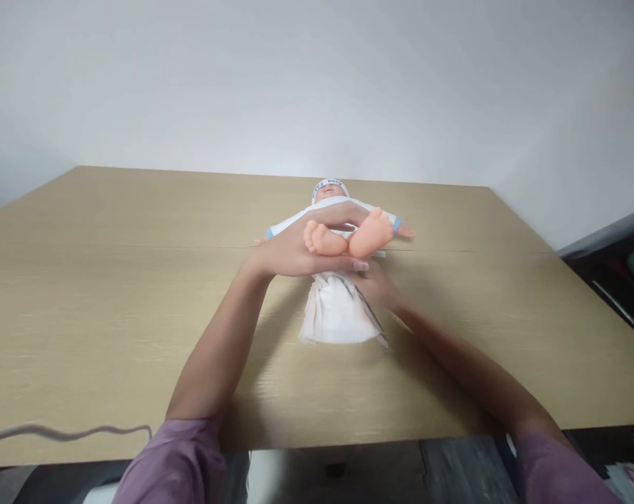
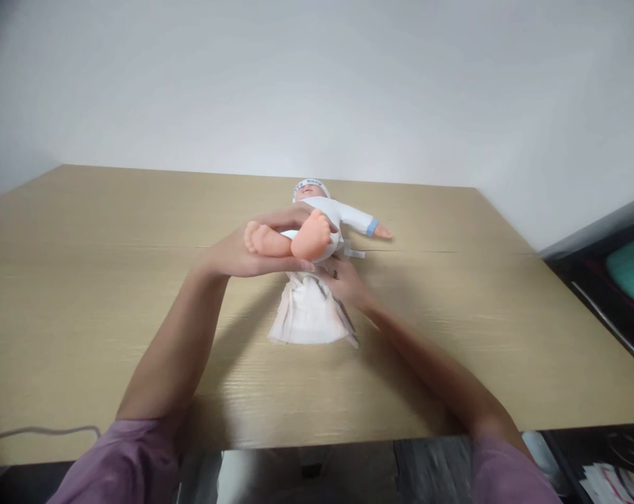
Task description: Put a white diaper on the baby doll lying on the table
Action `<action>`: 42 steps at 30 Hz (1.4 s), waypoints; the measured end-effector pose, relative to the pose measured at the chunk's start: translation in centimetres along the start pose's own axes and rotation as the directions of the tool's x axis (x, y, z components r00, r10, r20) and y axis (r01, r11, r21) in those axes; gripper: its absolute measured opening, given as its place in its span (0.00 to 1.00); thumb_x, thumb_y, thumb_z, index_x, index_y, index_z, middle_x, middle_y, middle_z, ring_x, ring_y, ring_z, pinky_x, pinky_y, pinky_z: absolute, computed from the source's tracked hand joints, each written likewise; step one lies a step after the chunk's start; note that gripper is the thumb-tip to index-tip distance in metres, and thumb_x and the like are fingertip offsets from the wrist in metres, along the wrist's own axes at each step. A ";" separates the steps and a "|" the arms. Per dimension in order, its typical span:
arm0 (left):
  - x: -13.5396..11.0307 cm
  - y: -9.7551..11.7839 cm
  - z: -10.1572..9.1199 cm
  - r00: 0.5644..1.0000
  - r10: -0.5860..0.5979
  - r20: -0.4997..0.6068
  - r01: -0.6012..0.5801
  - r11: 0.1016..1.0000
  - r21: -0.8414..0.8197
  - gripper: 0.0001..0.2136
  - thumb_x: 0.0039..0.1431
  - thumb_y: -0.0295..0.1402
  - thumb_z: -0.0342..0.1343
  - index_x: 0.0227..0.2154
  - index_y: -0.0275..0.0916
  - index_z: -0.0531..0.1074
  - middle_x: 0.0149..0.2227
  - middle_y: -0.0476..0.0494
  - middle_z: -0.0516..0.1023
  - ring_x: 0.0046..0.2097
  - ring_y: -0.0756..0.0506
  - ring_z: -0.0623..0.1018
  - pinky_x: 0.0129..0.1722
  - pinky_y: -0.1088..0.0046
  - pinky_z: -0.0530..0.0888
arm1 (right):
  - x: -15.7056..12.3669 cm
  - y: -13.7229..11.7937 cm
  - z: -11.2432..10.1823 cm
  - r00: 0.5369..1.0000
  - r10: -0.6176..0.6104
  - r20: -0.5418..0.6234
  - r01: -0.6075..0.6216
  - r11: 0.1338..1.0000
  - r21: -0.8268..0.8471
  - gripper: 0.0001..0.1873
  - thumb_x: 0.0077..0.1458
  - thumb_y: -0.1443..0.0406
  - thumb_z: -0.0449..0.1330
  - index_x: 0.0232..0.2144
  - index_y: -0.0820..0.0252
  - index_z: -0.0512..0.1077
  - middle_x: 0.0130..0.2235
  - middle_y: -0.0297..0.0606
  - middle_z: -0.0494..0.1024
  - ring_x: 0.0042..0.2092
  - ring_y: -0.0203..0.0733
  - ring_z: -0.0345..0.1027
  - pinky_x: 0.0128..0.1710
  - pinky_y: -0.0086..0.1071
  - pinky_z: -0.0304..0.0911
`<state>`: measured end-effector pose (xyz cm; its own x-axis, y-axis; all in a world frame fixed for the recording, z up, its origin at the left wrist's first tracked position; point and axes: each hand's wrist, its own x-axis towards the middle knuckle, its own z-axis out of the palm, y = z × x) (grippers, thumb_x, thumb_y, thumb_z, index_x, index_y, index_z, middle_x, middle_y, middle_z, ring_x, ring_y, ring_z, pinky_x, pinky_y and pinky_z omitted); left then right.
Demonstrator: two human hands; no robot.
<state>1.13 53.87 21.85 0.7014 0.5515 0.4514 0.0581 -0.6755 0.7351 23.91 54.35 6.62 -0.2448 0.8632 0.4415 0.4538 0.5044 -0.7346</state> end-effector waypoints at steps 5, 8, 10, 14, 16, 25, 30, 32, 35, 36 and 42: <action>-0.4 -0.1 0.1 0.998 -0.048 -0.035 0.049 0.999 0.009 0.23 0.66 0.39 0.71 0.60 0.41 0.78 0.59 0.38 0.82 0.60 0.39 0.81 0.58 0.60 0.80 | -5.1 -3.1 -3.6 0.994 -0.108 0.033 0.107 0.994 0.036 0.17 0.77 0.55 0.54 0.52 0.55 0.80 0.52 0.41 0.86 0.56 0.50 0.81 0.61 0.50 0.76; -0.7 -0.4 1.2 0.995 -0.095 -0.033 0.096 0.995 0.019 0.24 0.63 0.40 0.73 0.59 0.40 0.78 0.59 0.37 0.82 0.60 0.39 0.81 0.60 0.60 0.79 | -6.9 -5.0 -4.1 0.965 -0.173 -0.196 0.174 0.985 -0.016 0.15 0.71 0.58 0.62 0.56 0.52 0.72 0.56 0.45 0.82 0.60 0.53 0.78 0.61 0.55 0.77; -0.9 -0.7 2.4 0.993 -0.121 0.000 0.121 0.992 0.021 0.23 0.63 0.40 0.73 0.58 0.40 0.79 0.59 0.37 0.82 0.60 0.39 0.81 0.61 0.60 0.79 | -7.0 -5.6 -3.8 0.925 -0.213 -0.316 0.207 0.977 -0.052 0.30 0.67 0.58 0.67 0.65 0.51 0.62 0.65 0.51 0.74 0.67 0.57 0.73 0.64 0.59 0.75; -1.8 -1.3 5.0 0.994 -0.092 0.053 0.095 0.994 -0.053 0.20 0.62 0.42 0.73 0.54 0.41 0.80 0.59 0.37 0.82 0.61 0.38 0.81 0.61 0.59 0.80 | -5.7 -5.2 -3.5 0.950 -0.273 -0.153 0.271 0.962 -0.032 0.51 0.69 0.59 0.67 0.78 0.51 0.37 0.73 0.57 0.66 0.74 0.56 0.65 0.72 0.58 0.68; -3.0 -1.6 5.5 0.998 -0.052 0.028 0.053 0.998 -0.046 0.21 0.62 0.42 0.73 0.55 0.42 0.79 0.61 0.35 0.81 0.63 0.37 0.80 0.64 0.58 0.78 | -5.3 -4.5 -4.3 0.956 -0.294 -0.016 0.294 0.956 -0.020 0.48 0.71 0.60 0.65 0.79 0.53 0.40 0.71 0.55 0.70 0.73 0.55 0.67 0.71 0.55 0.69; -13.9 -7.0 4.9 0.999 -0.038 0.012 0.033 0.954 0.297 0.12 0.68 0.38 0.67 0.52 0.43 0.80 0.60 0.36 0.82 0.67 0.35 0.78 0.69 0.49 0.75 | -8.0 3.3 -9.0 0.774 -0.474 0.420 0.594 0.772 -0.224 0.20 0.75 0.69 0.54 0.60 0.48 0.79 0.65 0.38 0.81 0.72 0.49 0.70 0.71 0.49 0.69; -17.1 -9.6 5.4 0.994 -0.103 0.044 0.079 0.922 0.379 0.20 0.70 0.42 0.67 0.62 0.49 0.78 0.70 0.39 0.76 0.77 0.32 0.66 0.75 0.45 0.68 | -8.6 5.2 -8.8 0.819 -0.423 0.388 0.512 0.844 -0.161 0.20 0.75 0.71 0.53 0.56 0.48 0.81 0.64 0.38 0.82 0.71 0.47 0.72 0.70 0.49 0.69; -17.2 -9.7 5.4 0.991 -0.121 0.065 0.087 0.919 0.384 0.21 0.70 0.44 0.67 0.63 0.51 0.78 0.71 0.41 0.74 0.77 0.32 0.65 0.75 0.45 0.68 | -8.6 5.1 -8.7 0.825 -0.416 0.383 0.491 0.863 -0.121 0.20 0.75 0.70 0.54 0.57 0.48 0.81 0.65 0.38 0.82 0.71 0.47 0.71 0.71 0.49 0.69; -17.1 -9.6 5.4 0.985 -0.143 0.095 0.095 0.915 0.393 0.22 0.71 0.44 0.66 0.66 0.54 0.76 0.74 0.43 0.71 0.78 0.32 0.62 0.75 0.44 0.67 | -8.5 4.9 -8.7 0.826 -0.398 0.399 0.457 0.888 -0.060 0.19 0.76 0.68 0.55 0.59 0.47 0.81 0.66 0.39 0.81 0.72 0.48 0.70 0.71 0.49 0.69; -17.2 -9.6 5.4 0.983 -0.150 0.104 0.097 0.913 0.396 0.23 0.71 0.43 0.65 0.67 0.54 0.75 0.74 0.43 0.71 0.79 0.31 0.61 0.75 0.43 0.67 | -8.5 4.8 -8.7 0.829 -0.393 0.399 0.443 0.896 -0.039 0.19 0.77 0.67 0.54 0.59 0.47 0.81 0.65 0.40 0.81 0.72 0.48 0.71 0.70 0.48 0.69; -17.6 -9.7 5.6 0.978 -0.186 0.097 0.134 0.910 0.393 0.26 0.71 0.41 0.66 0.69 0.56 0.73 0.75 0.43 0.69 0.80 0.31 0.60 0.75 0.42 0.67 | -8.4 3.5 -8.4 0.876 -0.311 0.369 0.333 0.943 0.003 0.23 0.80 0.63 0.47 0.65 0.49 0.77 0.61 0.42 0.84 0.69 0.48 0.74 0.69 0.48 0.69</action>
<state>-7.78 47.94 3.94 0.7441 0.6175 0.2550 0.4264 -0.7328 0.5303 34.78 48.68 4.62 -0.6714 0.6069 0.4253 0.3437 0.7635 -0.5468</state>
